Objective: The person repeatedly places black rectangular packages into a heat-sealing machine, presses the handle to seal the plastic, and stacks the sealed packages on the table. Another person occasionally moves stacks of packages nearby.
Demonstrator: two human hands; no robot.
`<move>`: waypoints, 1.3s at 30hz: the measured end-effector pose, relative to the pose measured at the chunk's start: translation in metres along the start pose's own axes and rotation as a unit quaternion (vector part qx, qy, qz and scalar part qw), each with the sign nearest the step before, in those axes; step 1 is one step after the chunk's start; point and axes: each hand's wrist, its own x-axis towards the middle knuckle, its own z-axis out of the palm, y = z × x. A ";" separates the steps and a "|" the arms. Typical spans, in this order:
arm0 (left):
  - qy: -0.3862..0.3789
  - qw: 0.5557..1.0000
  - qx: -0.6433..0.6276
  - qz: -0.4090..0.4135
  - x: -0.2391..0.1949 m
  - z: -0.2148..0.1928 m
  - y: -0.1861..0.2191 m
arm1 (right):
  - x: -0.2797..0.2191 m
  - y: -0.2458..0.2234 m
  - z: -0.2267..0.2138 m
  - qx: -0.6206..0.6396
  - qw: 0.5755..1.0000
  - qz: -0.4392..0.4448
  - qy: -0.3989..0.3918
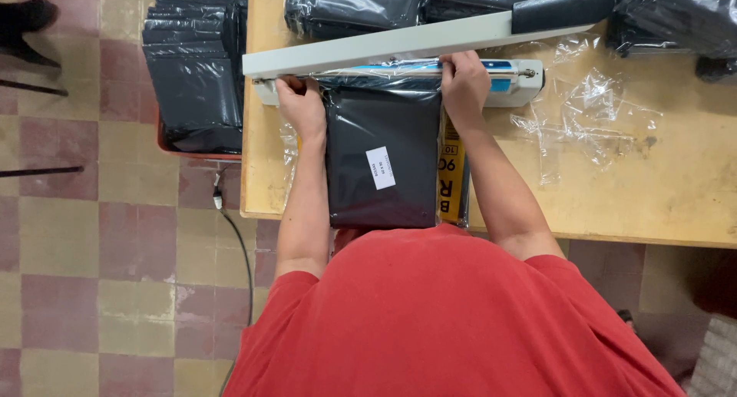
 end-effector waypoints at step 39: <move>-0.203 0.965 0.140 -0.085 -0.034 -0.052 0.054 | 0.080 -0.047 0.008 -0.116 0.929 0.079 -0.342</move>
